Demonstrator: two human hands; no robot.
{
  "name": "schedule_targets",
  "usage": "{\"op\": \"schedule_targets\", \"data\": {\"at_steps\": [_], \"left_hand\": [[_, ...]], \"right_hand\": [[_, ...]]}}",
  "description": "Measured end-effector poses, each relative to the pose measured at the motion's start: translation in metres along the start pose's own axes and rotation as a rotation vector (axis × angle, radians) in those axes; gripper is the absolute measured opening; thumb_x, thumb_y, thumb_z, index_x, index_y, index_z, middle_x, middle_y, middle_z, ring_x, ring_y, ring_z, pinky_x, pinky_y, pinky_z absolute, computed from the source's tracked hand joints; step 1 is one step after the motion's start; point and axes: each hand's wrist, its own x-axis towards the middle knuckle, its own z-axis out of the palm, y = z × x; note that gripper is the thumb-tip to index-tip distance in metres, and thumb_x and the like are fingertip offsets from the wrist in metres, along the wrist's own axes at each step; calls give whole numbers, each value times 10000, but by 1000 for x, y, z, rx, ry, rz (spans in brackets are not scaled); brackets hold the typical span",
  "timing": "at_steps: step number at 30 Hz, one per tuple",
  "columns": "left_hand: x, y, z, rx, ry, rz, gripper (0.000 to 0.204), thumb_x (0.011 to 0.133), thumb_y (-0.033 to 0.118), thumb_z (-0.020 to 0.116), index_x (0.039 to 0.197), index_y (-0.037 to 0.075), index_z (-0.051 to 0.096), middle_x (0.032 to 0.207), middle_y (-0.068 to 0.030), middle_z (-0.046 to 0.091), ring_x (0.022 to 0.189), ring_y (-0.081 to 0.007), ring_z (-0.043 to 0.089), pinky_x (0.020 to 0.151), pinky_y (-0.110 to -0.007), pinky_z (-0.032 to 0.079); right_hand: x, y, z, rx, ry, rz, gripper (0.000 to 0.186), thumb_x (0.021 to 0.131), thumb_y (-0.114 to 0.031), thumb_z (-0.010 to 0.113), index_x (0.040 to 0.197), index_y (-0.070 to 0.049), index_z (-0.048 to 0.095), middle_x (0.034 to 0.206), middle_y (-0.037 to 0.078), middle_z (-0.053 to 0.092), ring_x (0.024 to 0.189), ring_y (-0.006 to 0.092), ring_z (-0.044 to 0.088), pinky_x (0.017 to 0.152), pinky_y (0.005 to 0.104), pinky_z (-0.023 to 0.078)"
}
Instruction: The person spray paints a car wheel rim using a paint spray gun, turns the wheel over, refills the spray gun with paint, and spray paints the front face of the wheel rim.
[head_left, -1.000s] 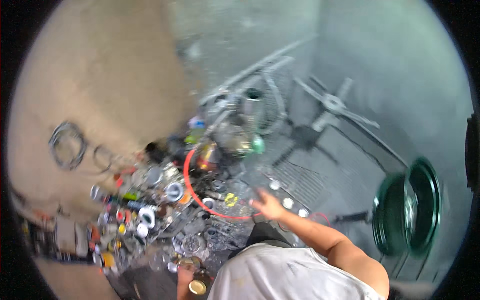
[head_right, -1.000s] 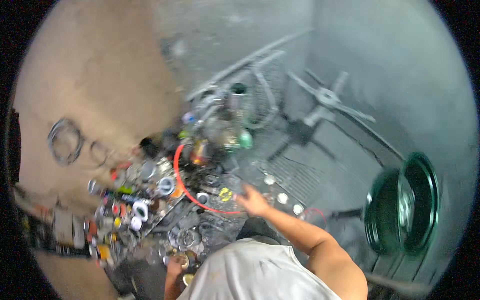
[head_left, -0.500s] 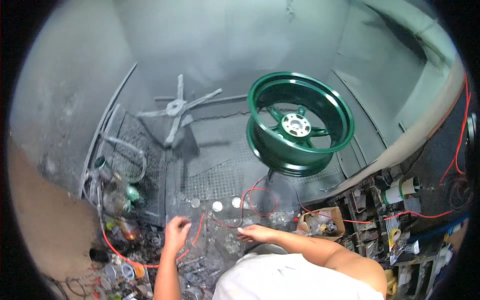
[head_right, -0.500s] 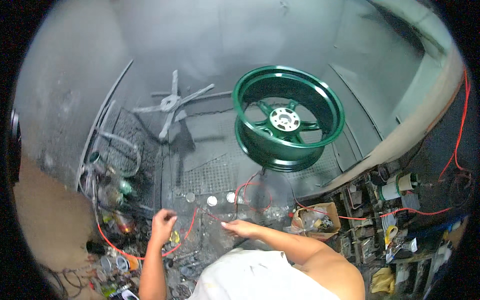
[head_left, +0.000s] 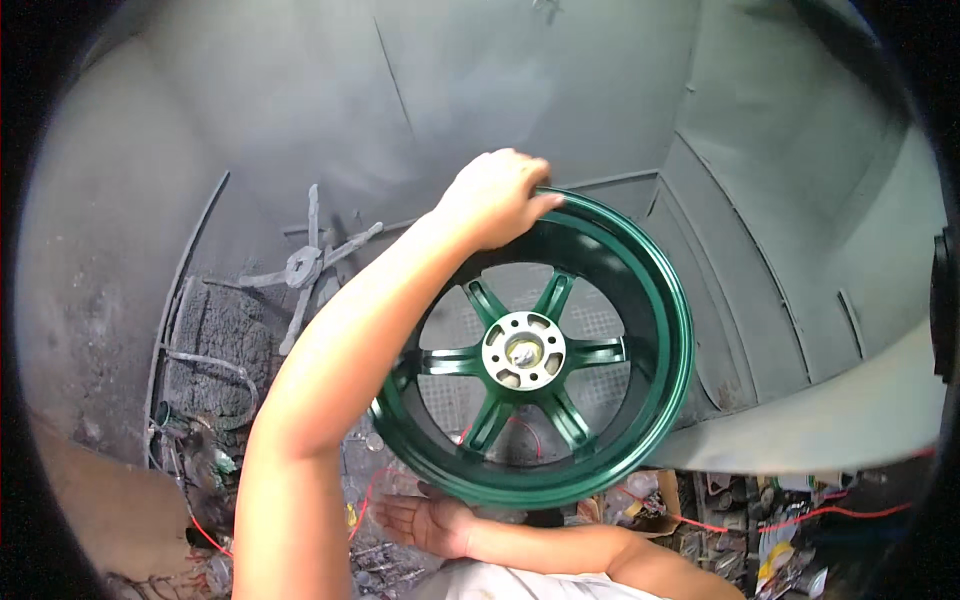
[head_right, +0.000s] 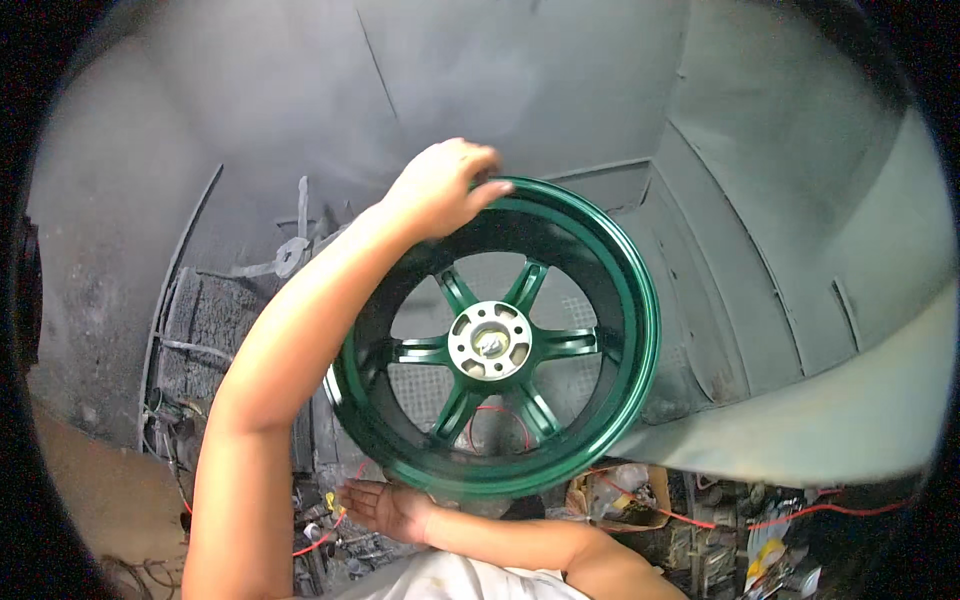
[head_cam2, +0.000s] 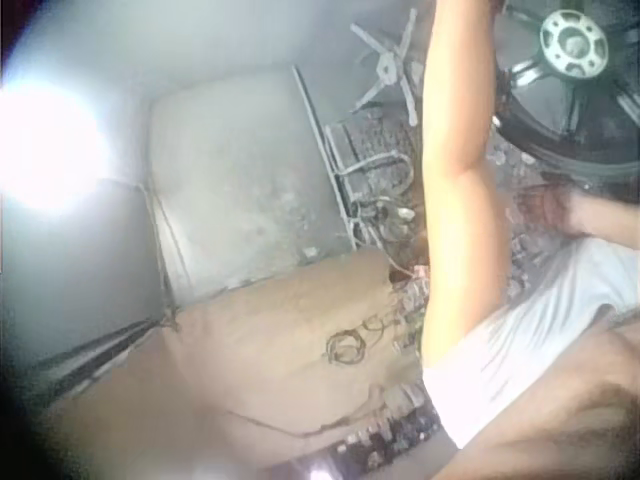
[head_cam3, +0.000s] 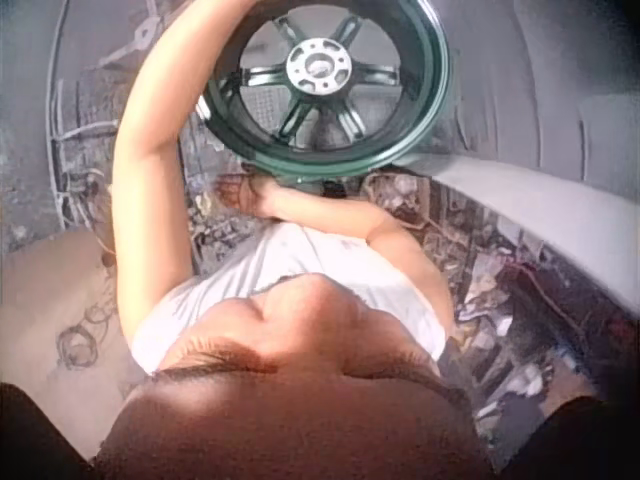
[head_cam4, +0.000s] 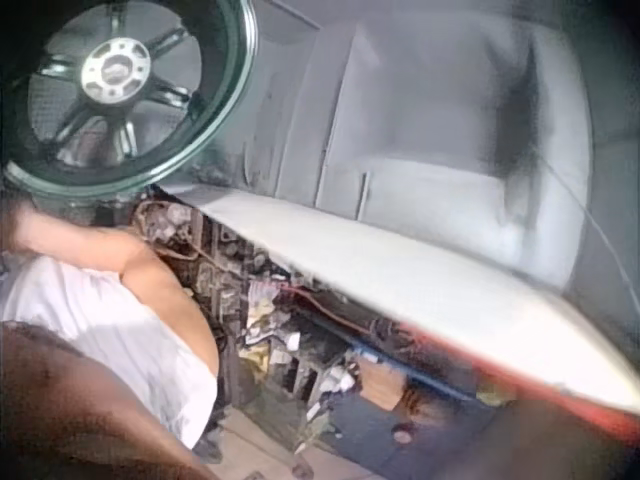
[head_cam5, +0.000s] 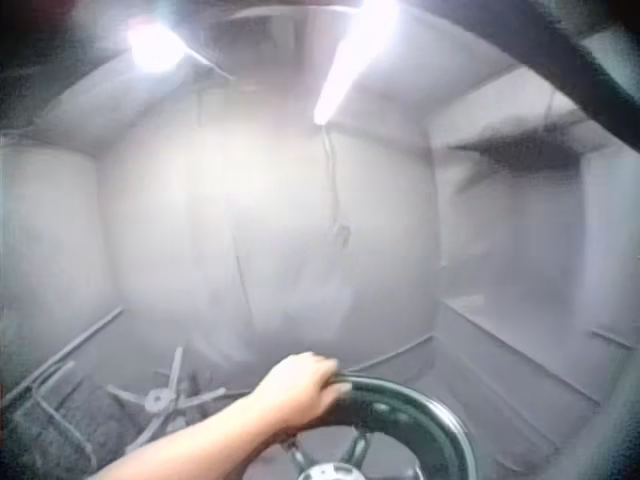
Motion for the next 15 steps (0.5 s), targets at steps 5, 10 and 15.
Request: {"op": "schedule_targets", "data": {"at_steps": [5,10,15], "left_hand": [[104,-11,81,-64,-394,-431,842,988,750,402,1413,53,608,1424,-184,634,1363,-334,567,1129,-475,435],[140,-17,110,-226,-776,-557,872,1014,770,294,1459,88,606,1593,-202,464,1503,-397,391,1215,-532,329],[136,-13,115,-114,-726,-496,853,1022,760,290,1416,95,652,1532,-199,539,1468,-378,453,1200,-512,353]], "right_hand": [[-37,-30,-2,173,-397,67,496,1100,-393,479,1367,14,571,1395,127,625,1267,251,626,1079,394,531],[-68,-47,10,294,-381,125,477,1094,-370,498,1368,13,570,1372,134,632,1258,249,628,1079,394,533],[-82,-50,21,323,-367,144,458,1088,-347,516,1368,12,570,1349,141,639,1250,246,630,1079,393,535]]}}
